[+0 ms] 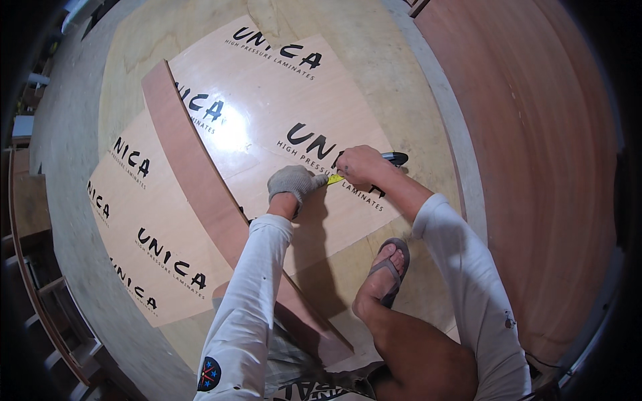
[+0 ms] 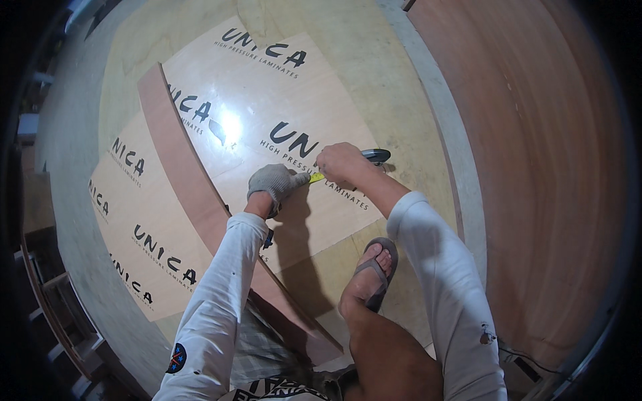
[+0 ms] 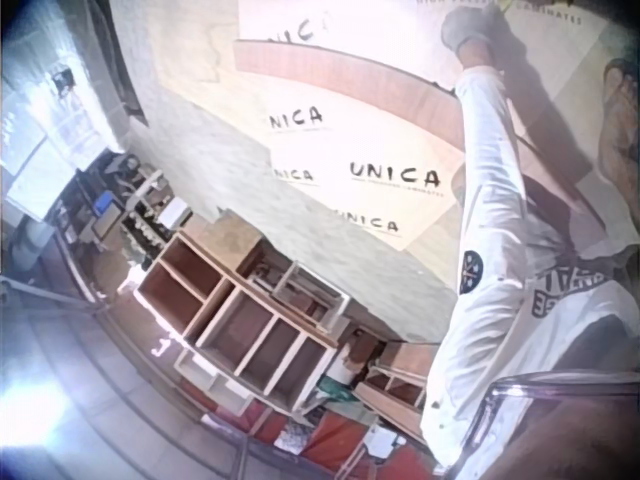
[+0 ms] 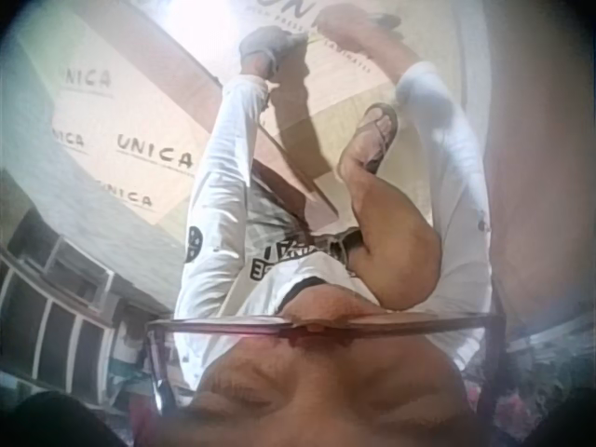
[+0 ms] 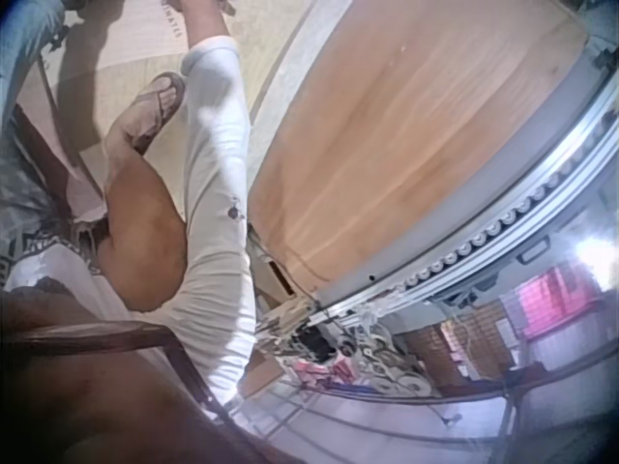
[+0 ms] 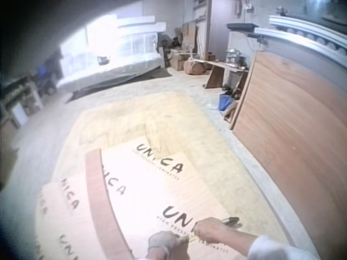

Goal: The person measures a large sheet of high-pressure laminate on the floor using a tape measure and marks it with a pen. They then use a utility knife to cut along the marked line, separating a strip from the main sheet.

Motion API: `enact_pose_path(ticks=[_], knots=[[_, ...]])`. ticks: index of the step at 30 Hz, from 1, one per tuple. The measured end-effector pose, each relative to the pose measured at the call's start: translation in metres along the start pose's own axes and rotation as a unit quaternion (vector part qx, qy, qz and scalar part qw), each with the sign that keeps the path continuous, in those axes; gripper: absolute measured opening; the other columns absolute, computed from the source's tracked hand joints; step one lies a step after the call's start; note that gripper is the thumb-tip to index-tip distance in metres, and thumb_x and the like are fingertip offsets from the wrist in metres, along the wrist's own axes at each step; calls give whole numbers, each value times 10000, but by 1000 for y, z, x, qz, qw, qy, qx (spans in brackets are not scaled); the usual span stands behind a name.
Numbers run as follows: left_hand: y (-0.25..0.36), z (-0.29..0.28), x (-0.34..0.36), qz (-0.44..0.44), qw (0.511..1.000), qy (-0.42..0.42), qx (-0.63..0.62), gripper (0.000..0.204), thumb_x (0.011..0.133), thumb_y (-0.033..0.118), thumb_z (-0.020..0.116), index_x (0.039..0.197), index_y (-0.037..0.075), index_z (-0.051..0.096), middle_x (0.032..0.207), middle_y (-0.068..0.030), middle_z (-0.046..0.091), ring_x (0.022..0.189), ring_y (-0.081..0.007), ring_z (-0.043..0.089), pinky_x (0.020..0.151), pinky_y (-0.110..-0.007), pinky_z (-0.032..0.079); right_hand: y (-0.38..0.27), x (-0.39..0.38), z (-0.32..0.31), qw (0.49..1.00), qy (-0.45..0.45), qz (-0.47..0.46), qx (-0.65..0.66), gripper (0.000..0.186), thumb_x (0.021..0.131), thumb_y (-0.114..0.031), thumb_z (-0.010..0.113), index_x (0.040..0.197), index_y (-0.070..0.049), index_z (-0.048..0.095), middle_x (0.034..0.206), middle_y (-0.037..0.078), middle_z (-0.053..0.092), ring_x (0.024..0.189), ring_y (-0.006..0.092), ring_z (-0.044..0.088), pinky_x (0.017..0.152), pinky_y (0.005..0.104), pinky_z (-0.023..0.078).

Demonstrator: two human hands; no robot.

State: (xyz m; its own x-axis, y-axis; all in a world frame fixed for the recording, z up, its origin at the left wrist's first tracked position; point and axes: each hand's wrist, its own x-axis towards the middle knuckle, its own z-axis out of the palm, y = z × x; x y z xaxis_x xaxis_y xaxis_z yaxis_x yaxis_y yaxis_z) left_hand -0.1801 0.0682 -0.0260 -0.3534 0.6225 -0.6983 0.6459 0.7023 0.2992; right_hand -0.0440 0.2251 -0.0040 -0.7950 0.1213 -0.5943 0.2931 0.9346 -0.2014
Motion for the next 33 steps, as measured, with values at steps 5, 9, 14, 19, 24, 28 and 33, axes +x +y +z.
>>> enact_pose_path(ticks=[5,9,14,19,24,28,33], knots=[[1,-3,-3,-5,1000,-4,-2,736,907,790,589,1080,118,836,1046,-193,800,970,-382,770,873,-487,578,0,1,0,1000,0,-6,-1,188,897,-110,618,930,-55,795,1006,187,782,973,367,766,852,477,606],[1,-2,-3,-5,1000,5,4,735,913,783,583,1081,113,835,1048,-194,801,974,-385,770,877,-489,578,2,5,6,1000,-3,-8,1,184,897,-113,616,915,-41,785,987,195,775,960,375,763,841,481,602],[-1,2,2,-5,1000,-1,-1,722,923,773,577,1085,119,836,1055,-195,800,984,-388,769,886,-490,577,5,7,12,1000,20,-1,10,182,889,-131,625,897,-38,782,967,201,771,950,386,761,836,488,600],[-2,4,6,-3,1000,-9,2,710,927,766,579,1083,123,837,1051,-188,802,983,-380,772,891,-482,577,6,6,10,999,19,-6,26,183,885,-139,628,887,-43,784,964,209,771,944,391,763,837,491,601],[-1,2,5,-10,1000,-10,-2,724,924,771,583,1078,111,838,1035,-195,802,979,-379,773,887,-476,577,6,6,11,1000,18,-7,18,197,896,-158,623,899,-51,788,960,205,773,937,389,764,838,494,602],[0,1,3,-7,1000,-8,5,753,920,787,578,1074,97,837,1028,-205,800,979,-384,772,889,-475,577,7,6,13,1000,11,-7,6,200,901,-166,623,894,-52,788,951,203,773,928,388,764,837,497,602],[-1,1,3,-2,1000,-3,3,763,915,800,577,1077,101,837,1027,-206,799,974,-387,771,887,-475,577,5,7,10,1000,16,-10,13,197,896,-153,624,907,-60,797,971,204,778,937,387,767,843,492,604]])
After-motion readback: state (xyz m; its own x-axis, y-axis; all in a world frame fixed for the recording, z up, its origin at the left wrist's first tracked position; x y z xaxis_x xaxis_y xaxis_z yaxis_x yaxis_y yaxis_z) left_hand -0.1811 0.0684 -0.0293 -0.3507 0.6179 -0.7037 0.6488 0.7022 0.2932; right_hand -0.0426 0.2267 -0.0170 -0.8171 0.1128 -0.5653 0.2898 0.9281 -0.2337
